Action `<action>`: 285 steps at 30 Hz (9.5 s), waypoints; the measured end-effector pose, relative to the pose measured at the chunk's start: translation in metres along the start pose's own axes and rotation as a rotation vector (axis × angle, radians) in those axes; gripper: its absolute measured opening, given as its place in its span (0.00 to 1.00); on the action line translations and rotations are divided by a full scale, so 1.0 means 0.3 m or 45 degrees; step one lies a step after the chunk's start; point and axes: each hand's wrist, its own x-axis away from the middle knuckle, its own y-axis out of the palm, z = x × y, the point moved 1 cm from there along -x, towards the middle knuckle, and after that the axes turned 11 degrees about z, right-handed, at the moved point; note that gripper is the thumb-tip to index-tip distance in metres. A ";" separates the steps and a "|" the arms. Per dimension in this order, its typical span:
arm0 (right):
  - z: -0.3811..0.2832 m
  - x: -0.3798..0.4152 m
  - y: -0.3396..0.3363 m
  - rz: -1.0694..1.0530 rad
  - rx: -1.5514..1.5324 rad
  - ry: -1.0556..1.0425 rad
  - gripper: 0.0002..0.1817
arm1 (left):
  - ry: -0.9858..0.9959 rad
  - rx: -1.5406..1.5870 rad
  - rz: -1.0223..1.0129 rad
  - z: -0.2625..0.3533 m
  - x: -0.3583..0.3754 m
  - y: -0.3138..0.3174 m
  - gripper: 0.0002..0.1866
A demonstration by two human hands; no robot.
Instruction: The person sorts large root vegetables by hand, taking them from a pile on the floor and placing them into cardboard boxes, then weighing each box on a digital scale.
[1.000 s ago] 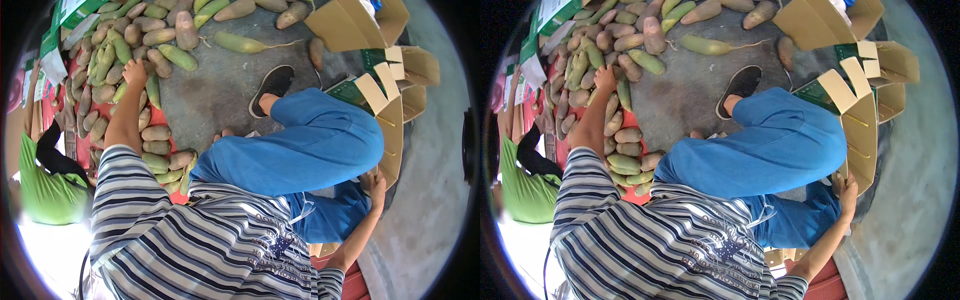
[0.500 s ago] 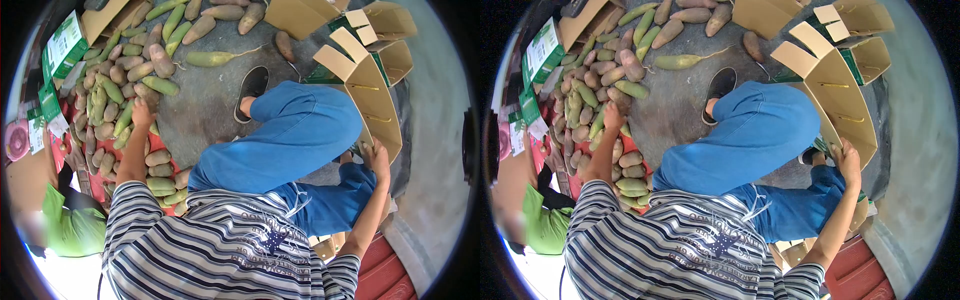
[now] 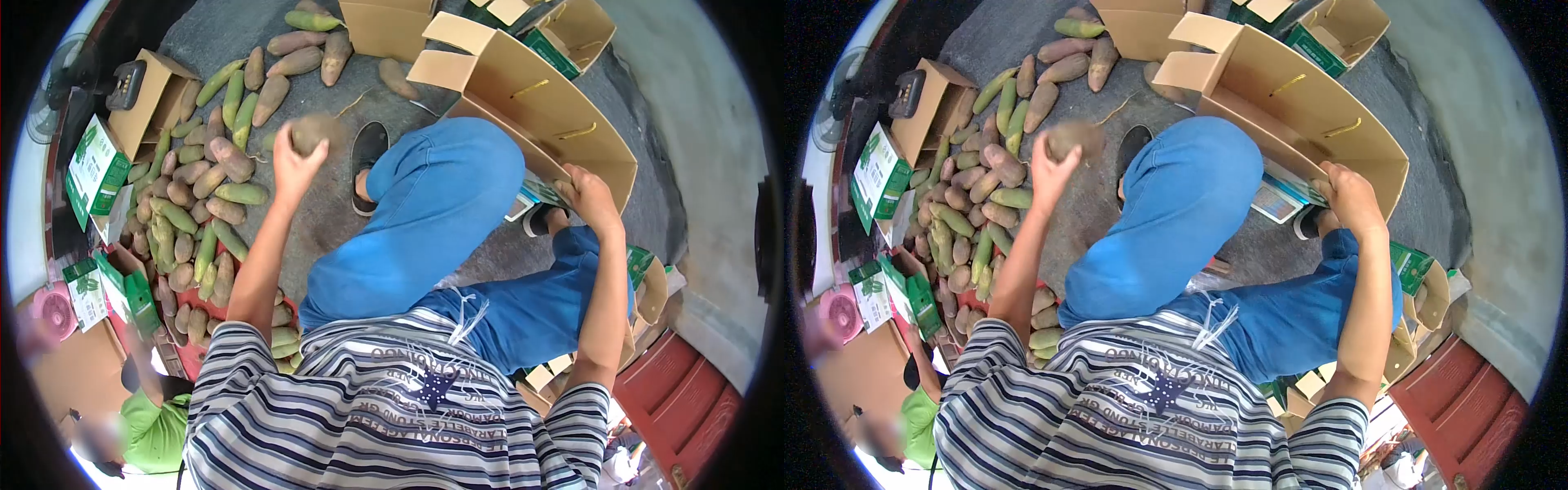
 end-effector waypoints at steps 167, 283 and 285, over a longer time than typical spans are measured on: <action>-0.056 0.021 -0.005 -0.074 0.041 0.100 0.11 | -1.067 -0.457 0.062 -0.775 -0.225 0.103 0.56; 0.011 0.051 0.043 -0.024 -0.132 0.052 0.16 | -0.664 -0.900 -0.273 -0.753 0.404 -0.250 0.41; -0.028 0.037 0.031 -0.018 -0.106 0.022 0.16 | -0.738 -0.873 -0.273 -0.764 0.404 -0.217 0.42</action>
